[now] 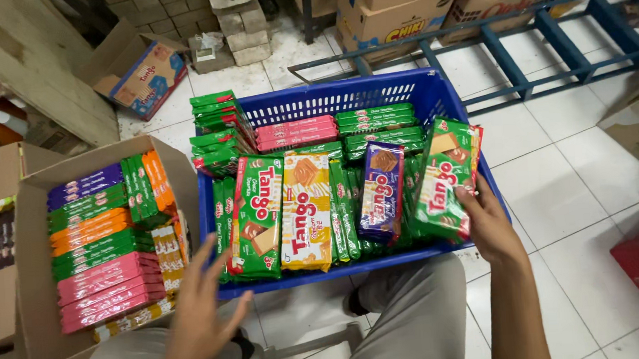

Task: The person transfers packets of Tango snacks from a cardboard box into a blue plastic basket. They handle multiple colors and varieties, arranging them in the basket by hand.

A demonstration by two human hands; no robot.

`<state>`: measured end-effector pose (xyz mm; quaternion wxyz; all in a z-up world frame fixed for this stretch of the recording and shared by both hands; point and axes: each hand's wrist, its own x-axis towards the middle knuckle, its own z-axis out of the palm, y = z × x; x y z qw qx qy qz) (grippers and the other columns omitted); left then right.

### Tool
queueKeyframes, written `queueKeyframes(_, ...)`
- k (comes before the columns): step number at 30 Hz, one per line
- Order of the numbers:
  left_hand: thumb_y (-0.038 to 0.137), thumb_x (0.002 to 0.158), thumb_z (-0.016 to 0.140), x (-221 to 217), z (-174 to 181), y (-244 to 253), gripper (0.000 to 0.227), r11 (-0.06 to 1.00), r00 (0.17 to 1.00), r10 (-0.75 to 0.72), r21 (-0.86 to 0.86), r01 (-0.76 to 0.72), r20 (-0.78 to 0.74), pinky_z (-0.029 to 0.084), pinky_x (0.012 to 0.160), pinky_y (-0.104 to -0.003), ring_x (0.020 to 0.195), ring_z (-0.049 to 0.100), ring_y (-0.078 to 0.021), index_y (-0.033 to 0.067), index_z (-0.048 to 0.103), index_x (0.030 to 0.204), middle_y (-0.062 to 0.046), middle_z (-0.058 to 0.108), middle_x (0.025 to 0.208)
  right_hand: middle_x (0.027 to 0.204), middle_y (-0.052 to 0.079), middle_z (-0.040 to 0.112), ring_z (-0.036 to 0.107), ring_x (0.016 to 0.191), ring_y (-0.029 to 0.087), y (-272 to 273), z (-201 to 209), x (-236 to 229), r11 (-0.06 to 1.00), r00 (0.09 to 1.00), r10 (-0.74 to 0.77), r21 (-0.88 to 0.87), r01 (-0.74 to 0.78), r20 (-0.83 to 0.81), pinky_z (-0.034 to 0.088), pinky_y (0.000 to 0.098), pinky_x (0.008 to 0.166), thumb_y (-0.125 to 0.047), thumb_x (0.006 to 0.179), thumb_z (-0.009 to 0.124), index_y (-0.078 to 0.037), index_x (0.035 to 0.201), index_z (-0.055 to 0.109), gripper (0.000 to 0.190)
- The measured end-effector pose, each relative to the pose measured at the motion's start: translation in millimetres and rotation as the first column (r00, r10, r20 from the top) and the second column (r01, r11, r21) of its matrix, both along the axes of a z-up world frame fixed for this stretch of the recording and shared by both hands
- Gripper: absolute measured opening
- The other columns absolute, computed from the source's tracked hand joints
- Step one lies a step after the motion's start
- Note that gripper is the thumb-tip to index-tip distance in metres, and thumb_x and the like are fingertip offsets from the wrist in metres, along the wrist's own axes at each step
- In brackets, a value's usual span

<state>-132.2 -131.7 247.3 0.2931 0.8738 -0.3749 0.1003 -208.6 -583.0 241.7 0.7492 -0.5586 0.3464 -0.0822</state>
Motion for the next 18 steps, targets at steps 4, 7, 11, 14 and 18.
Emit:
queueKeyframes(4, 0.023, 0.081, 0.071, -4, -16, 40, 0.066, 0.975, 0.973, 0.212, -0.047, -0.217, -0.091, 0.032, 0.118, -0.048, 0.145, 0.037, -0.036, 0.0052, 0.045, 0.139, -0.021, 0.034, 0.156, 0.125, 0.017, 0.058, 0.063, 0.102, 0.028, -5, -11, 22, 0.989, 0.981, -0.018, -0.149, -0.011, -0.193, 0.055, 0.0442, 0.08, -0.021, 0.091, 0.059, -0.026, 0.159, 0.025, 0.077)
queueKeyframes(7, 0.016, 0.081, 0.071, -6, -30, 67, 0.06, 0.939, 0.938, 0.323, -0.077, -0.334, -0.128, 0.038, 0.115, -0.043, 0.139, 0.043, -0.0356, 0.0017, 0.048, 0.135, -0.021, 0.039, 0.15, 0.127, 0.021, 0.054, 0.061, 0.105, 0.028, -3, -31, 27, 0.975, 0.966, 0.003, -0.212, -0.06, -0.258, 0.054, 0.0442, 0.086, -0.019, 0.086, 0.064, -0.026, 0.159, 0.028, 0.081)
queueKeyframes(11, 0.019, 0.085, 0.069, 5, -55, 99, 0.058, 0.884, 0.886, 0.438, -0.109, -0.455, -0.149, 0.036, 0.115, -0.041, 0.133, 0.046, -0.0346, -0.0026, 0.048, 0.134, -0.022, 0.046, 0.139, 0.13, 0.015, 0.06, 0.06, 0.106, 0.022, -13, -67, 29, 0.982, 0.984, 0.058, -0.169, -0.087, -0.168, 0.05, 0.038, 0.087, -0.016, 0.096, 0.055, -0.015, 0.157, 0.033, 0.065)
queueKeyframes(14, 0.02, 0.084, 0.07, 32, -129, 150, 0.049, 0.832, 0.829, 0.552, -0.009, -0.554, -0.088, 0.044, 0.098, -0.046, 0.111, 0.054, -0.0404, -0.0017, 0.053, 0.124, -0.023, 0.058, 0.116, 0.126, 0.018, 0.06, 0.058, 0.099, 0.022, -21, -80, 27, 0.941, 0.972, 0.099, -0.299, -0.161, -0.211, 0.049, 0.0384, 0.082, -0.013, 0.098, 0.056, -0.013, 0.156, 0.038, 0.061)
queueKeyframes(18, 0.037, 0.082, 0.069, 65, -206, 195, 0.057, 0.649, 0.648, 0.757, 0.214, -0.73, -0.082, 0.048, 0.084, -0.054, 0.1, 0.059, -0.0459, 0.0008, 0.055, 0.123, -0.026, 0.06, 0.11, 0.062, -0.001, 0.042, 0.038, 0.045, 0.01, -62, -135, 16, 0.845, 0.963, 0.159, -0.475, -0.246, -0.216, 0.029, 0.0279, 0.037, -0.024, 0.101, 0.06, -0.011, 0.113, 0.054, 0.019)
